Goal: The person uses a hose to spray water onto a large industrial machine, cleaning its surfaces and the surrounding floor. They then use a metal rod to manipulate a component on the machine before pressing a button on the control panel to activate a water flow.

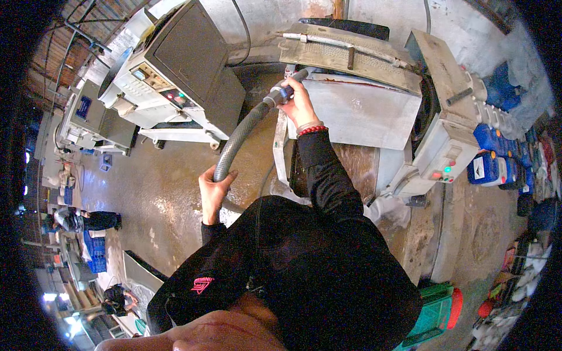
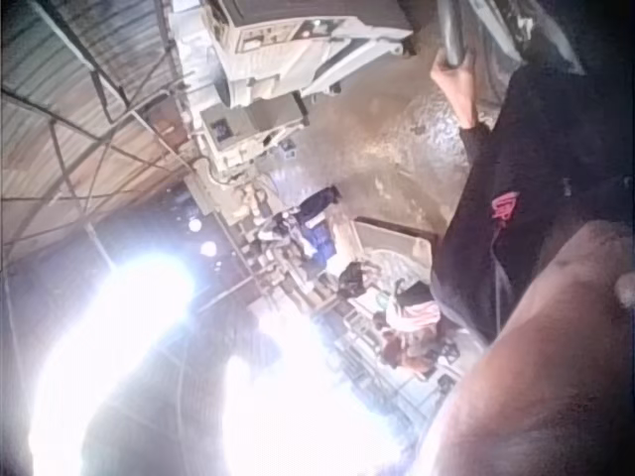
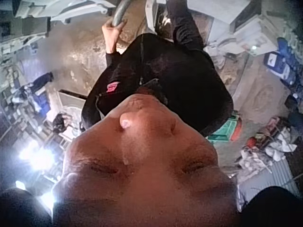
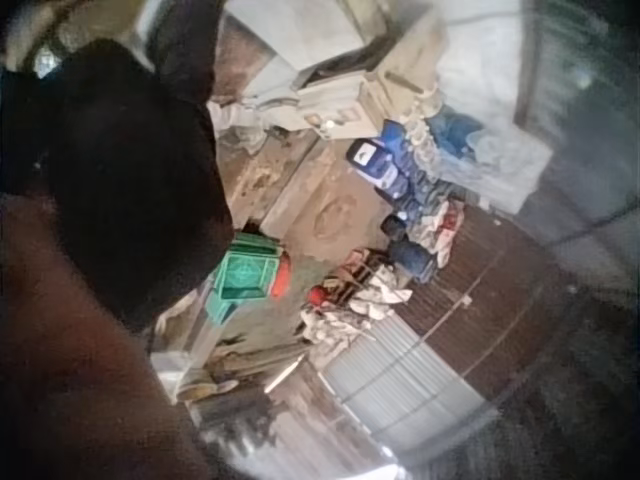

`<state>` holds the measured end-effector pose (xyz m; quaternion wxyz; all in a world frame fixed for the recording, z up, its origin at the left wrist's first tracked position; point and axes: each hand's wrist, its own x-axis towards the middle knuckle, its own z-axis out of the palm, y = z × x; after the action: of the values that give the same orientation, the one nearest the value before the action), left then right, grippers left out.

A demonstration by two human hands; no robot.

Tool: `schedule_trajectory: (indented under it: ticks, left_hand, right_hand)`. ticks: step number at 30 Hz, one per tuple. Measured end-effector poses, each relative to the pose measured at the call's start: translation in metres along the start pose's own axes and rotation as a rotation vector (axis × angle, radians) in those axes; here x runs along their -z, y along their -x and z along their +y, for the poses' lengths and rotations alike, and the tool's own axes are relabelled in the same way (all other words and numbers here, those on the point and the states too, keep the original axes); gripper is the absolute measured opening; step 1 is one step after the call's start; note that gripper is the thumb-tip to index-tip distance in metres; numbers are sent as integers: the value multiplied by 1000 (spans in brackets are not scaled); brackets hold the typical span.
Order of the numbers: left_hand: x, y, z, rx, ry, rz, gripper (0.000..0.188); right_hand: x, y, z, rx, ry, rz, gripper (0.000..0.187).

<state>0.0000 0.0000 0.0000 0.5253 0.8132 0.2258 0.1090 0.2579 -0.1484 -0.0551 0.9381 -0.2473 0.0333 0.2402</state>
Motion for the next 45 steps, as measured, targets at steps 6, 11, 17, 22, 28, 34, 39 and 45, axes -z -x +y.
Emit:
schedule_trajectory:
  ticks: [6,11,17,22,28,34,39,45]
  left_hand:
    - [1,-7,4,6,-15,26,25]
    - [-1,-6,9,31,5,39,21]
    - [-9,-10,4,-8,11,64,18]
    - [-13,-11,3,-2,-31,113,21]
    - [-15,-11,5,2,-77,141,21]
    - [-15,-21,0,-33,-60,117,15]
    - [-8,-29,-4,-5,-35,97,14]
    - [14,-45,-22,4,-29,44,14]
  right_hand:
    - [-4,-6,2,20,-5,30,20]
    - [-5,-7,1,-2,-3,27,19]
    - [-5,-5,-6,6,20,53,16]
    - [-11,0,-8,5,-6,78,12]
    - [-11,1,-9,5,-1,67,11]
    - [-12,0,-8,44,9,114,15]
    - [-22,4,-3,2,67,107,20]
    - [-19,-7,15,25,69,149,21]
